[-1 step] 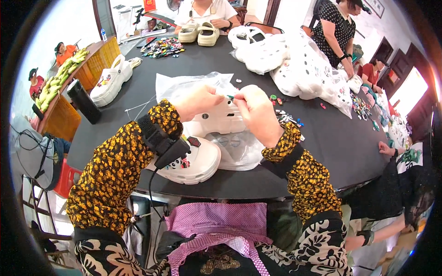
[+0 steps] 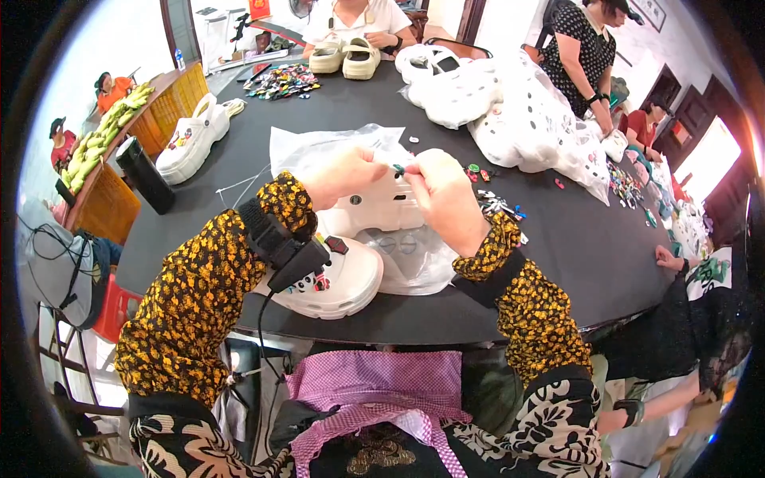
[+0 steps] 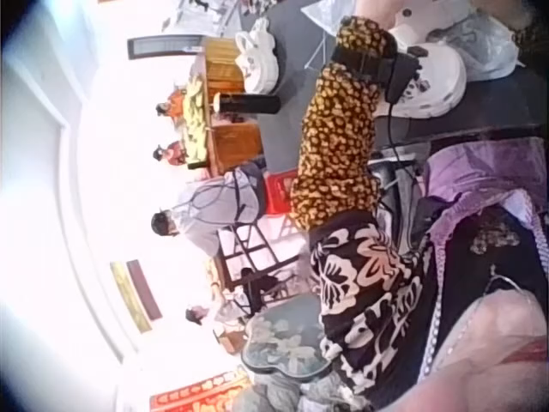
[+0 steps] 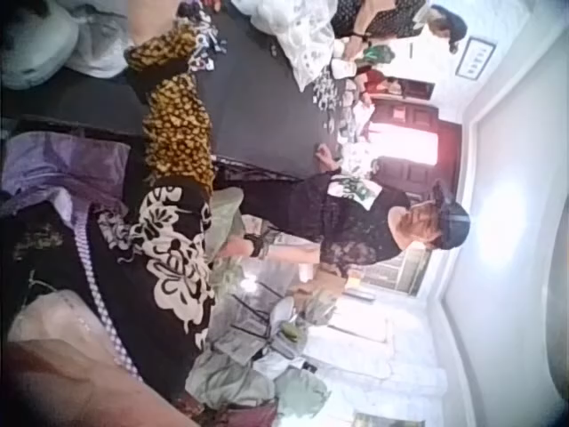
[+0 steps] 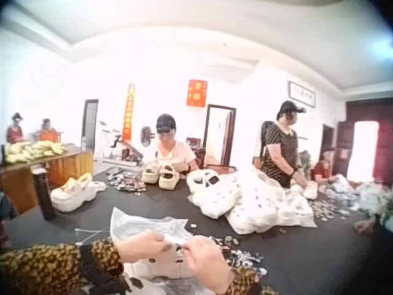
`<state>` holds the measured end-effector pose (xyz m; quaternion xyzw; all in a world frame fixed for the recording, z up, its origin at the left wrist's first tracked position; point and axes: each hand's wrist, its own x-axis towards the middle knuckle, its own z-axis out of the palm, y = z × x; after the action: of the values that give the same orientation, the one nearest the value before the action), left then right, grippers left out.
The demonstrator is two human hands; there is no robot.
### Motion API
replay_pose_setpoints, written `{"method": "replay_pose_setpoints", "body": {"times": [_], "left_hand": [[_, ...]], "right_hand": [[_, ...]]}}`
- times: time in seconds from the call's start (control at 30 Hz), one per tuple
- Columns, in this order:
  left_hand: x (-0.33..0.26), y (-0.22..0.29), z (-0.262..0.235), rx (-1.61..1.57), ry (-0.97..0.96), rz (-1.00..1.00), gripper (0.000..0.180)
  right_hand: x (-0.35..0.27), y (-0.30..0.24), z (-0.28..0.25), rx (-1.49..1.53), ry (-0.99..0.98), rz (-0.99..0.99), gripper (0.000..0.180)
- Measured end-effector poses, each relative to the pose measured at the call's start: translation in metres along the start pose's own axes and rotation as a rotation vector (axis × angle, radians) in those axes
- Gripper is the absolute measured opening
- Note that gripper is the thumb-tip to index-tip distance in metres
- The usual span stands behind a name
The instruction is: Decorating white foam clogs by inserting colorful charms into the holes and then packaging them in plastic bags.
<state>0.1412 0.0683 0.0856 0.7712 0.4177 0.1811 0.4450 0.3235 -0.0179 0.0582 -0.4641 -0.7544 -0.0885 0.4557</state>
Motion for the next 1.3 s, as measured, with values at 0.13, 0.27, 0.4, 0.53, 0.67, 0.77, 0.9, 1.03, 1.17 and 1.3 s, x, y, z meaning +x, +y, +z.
{"method": "replay_pose_setpoints", "body": {"times": [0.13, 0.27, 0.4, 0.53, 0.67, 0.77, 0.9, 1.03, 1.17, 1.3], "left_hand": [[0.002, 0.0, -0.001, 0.015, -0.001, 0.033, 0.024], [0.003, 0.002, 0.001, -0.048, 0.013, 0.011, 0.022], [0.007, -0.005, -0.002, -0.092, -0.018, 0.023, 0.022], [0.006, -0.001, 0.0, -0.034, 0.016, -0.024, 0.021], [0.012, -0.011, 0.0, -0.054, 0.002, -0.03, 0.02], [0.016, -0.017, 0.003, -0.064, 0.015, 0.047, 0.02], [0.016, -0.016, 0.002, -0.009, 0.057, 0.067, 0.022], [0.014, -0.016, 0.004, -0.029, 0.048, 0.021, 0.022], [0.009, -0.012, 0.001, -0.005, 0.006, 0.056, 0.021], [0.009, -0.002, 0.005, 0.006, 0.016, 0.049, 0.021]], "right_hand": [[-0.001, -0.002, 0.0, -0.164, -0.028, -0.111, 0.013], [-0.002, -0.001, 0.001, -0.194, -0.019, -0.159, 0.016], [-0.007, -0.003, 0.002, -0.237, -0.056, -0.201, 0.025], [-0.012, -0.016, -0.003, -0.496, -0.122, -0.273, 0.034], [-0.014, -0.022, 0.0, -0.638, -0.153, -0.312, 0.035], [-0.014, -0.023, 0.004, -0.705, -0.182, -0.351, 0.034], [-0.01, -0.029, 0.004, -0.718, -0.265, -0.344, 0.032], [-0.012, -0.028, 0.01, -0.72, -0.284, -0.36, 0.02], [-0.007, -0.026, 0.013, -0.703, -0.312, -0.353, 0.017], [-0.006, -0.021, 0.007, -0.673, -0.312, -0.336, 0.02]]}}
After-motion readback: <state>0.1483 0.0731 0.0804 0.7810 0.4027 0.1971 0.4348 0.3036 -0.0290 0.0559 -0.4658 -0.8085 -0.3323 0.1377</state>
